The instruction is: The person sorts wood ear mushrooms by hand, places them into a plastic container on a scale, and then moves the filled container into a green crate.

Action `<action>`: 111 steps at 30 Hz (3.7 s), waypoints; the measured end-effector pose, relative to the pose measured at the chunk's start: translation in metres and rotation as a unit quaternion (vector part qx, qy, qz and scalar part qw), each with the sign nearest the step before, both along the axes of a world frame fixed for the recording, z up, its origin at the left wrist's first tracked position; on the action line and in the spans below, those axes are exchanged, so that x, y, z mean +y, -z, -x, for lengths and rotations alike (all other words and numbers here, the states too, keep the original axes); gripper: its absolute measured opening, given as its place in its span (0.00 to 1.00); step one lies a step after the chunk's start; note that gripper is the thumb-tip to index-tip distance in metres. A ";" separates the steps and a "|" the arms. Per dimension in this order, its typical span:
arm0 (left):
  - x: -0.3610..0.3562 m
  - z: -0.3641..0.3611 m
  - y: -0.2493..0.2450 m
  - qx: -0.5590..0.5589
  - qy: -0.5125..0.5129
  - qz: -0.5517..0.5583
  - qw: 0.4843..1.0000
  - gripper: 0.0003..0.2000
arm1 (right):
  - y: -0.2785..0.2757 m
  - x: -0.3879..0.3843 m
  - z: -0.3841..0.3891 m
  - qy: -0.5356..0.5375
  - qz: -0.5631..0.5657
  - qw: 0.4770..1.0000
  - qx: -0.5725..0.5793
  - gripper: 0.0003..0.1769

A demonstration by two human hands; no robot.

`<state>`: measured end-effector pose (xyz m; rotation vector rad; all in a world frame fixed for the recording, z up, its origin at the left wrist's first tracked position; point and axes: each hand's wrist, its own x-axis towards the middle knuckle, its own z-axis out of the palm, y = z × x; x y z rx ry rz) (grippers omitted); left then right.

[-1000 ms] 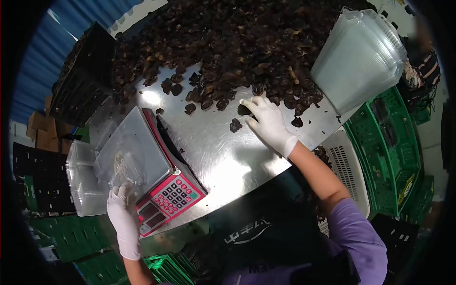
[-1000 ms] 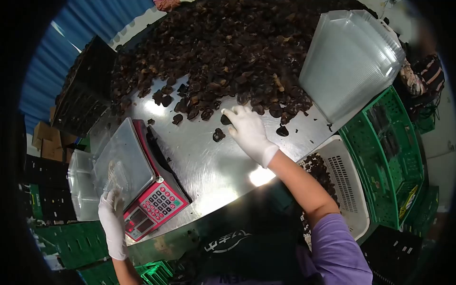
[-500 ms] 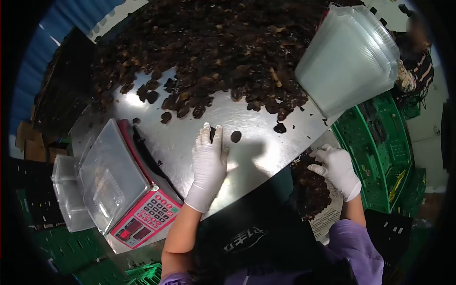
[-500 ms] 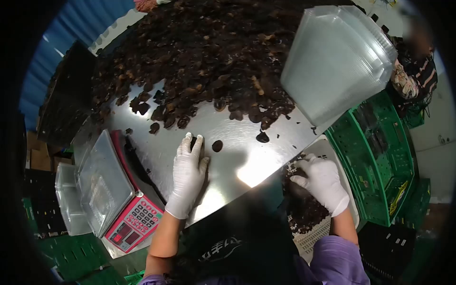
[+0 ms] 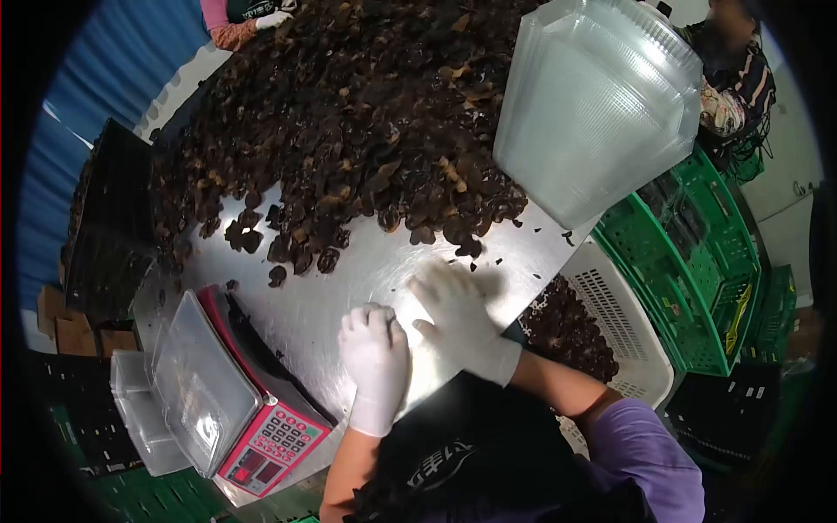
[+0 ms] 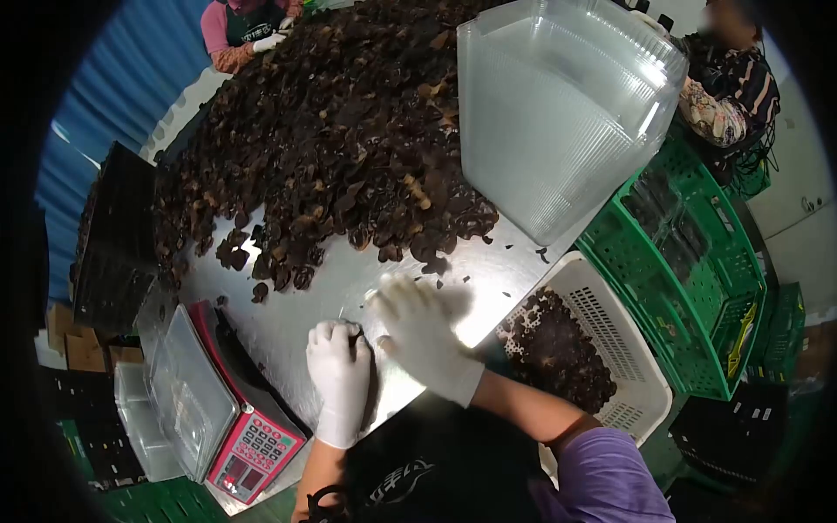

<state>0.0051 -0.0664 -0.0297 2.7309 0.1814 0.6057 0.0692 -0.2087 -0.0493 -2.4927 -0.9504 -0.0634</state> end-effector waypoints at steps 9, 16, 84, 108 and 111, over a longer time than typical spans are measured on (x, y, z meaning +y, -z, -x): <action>0.018 0.035 0.014 0.071 -0.064 0.078 0.992 0.51 | -0.038 0.049 -0.109 0.228 -0.126 0.960 -0.099 0.36; 0.016 0.033 0.018 0.045 -0.102 0.158 0.981 0.59 | -0.026 0.103 -0.055 0.016 0.038 0.998 -0.039 0.21; 0.026 0.038 0.021 -0.067 -0.049 0.208 0.975 0.15 | -0.045 -0.052 0.007 0.086 -0.268 0.959 0.025 0.07; 0.043 0.004 -0.034 -0.076 0.026 0.109 0.991 0.17 | -0.082 -0.135 0.038 0.202 0.107 0.973 -0.036 0.20; 0.036 -0.023 -0.010 0.067 0.025 -0.137 0.988 0.17 | -0.070 -0.094 0.029 0.141 -0.025 0.990 0.007 0.14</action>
